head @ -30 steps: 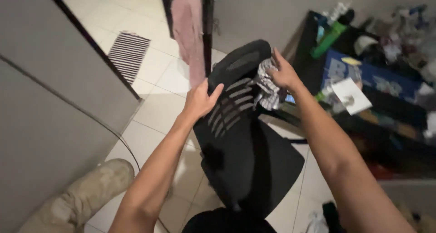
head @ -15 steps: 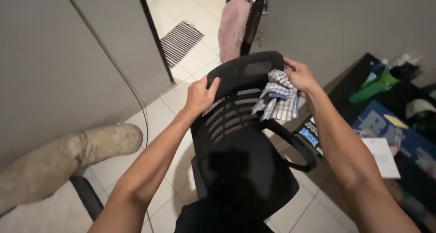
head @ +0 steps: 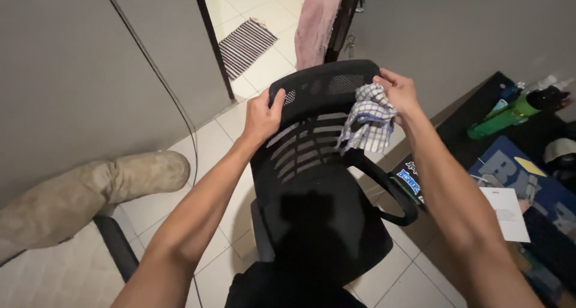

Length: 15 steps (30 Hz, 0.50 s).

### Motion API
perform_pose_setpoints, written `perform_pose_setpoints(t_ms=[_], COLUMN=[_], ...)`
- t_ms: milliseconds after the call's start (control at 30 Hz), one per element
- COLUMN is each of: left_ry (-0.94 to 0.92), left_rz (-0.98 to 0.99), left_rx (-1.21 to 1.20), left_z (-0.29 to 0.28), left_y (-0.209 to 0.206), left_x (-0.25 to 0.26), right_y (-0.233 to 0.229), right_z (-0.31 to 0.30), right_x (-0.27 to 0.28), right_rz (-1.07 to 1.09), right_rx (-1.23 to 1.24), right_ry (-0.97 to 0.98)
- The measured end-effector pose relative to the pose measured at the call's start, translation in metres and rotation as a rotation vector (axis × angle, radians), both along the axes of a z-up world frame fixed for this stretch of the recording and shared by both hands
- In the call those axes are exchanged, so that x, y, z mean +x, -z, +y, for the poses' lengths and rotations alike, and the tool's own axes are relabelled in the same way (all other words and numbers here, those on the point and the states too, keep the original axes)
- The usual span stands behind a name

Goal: Wiping down and cleaning an office chair with a cloth and cleaning spray.

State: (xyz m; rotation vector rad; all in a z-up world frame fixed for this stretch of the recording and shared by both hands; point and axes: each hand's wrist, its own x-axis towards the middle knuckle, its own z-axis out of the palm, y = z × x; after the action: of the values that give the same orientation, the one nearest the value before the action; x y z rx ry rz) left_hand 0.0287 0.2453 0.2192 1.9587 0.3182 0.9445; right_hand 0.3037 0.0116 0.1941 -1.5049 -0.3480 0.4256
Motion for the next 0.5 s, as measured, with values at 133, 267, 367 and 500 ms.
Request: perform_pose_setpoints(t_ms=[133, 267, 367, 500], left_ry=[0.017, -0.018, -0.045, -0.021], left_rz=[-0.112, -0.065, -0.089, -0.157], left_rx=[0.05, 0.035, 0.067, 0.113], left_z=[0.0, 0.016, 0.019, 0.024], left_y=[-0.025, -0.048, -0.05, -0.038], left_x=[0.001, 0.009, 0.018, 0.036], right_y=[0.004, -0.035, -0.042, -0.073], right_z=[-0.002, 0.012, 0.015, 0.02], right_x=[0.024, 0.017, 0.033, 0.027], right_rz=[-0.153, -0.24, -0.292, -0.246], right_rx=[0.018, -0.006, 0.003, 0.121], right_ry=[0.006, 0.011, 0.053, 0.044])
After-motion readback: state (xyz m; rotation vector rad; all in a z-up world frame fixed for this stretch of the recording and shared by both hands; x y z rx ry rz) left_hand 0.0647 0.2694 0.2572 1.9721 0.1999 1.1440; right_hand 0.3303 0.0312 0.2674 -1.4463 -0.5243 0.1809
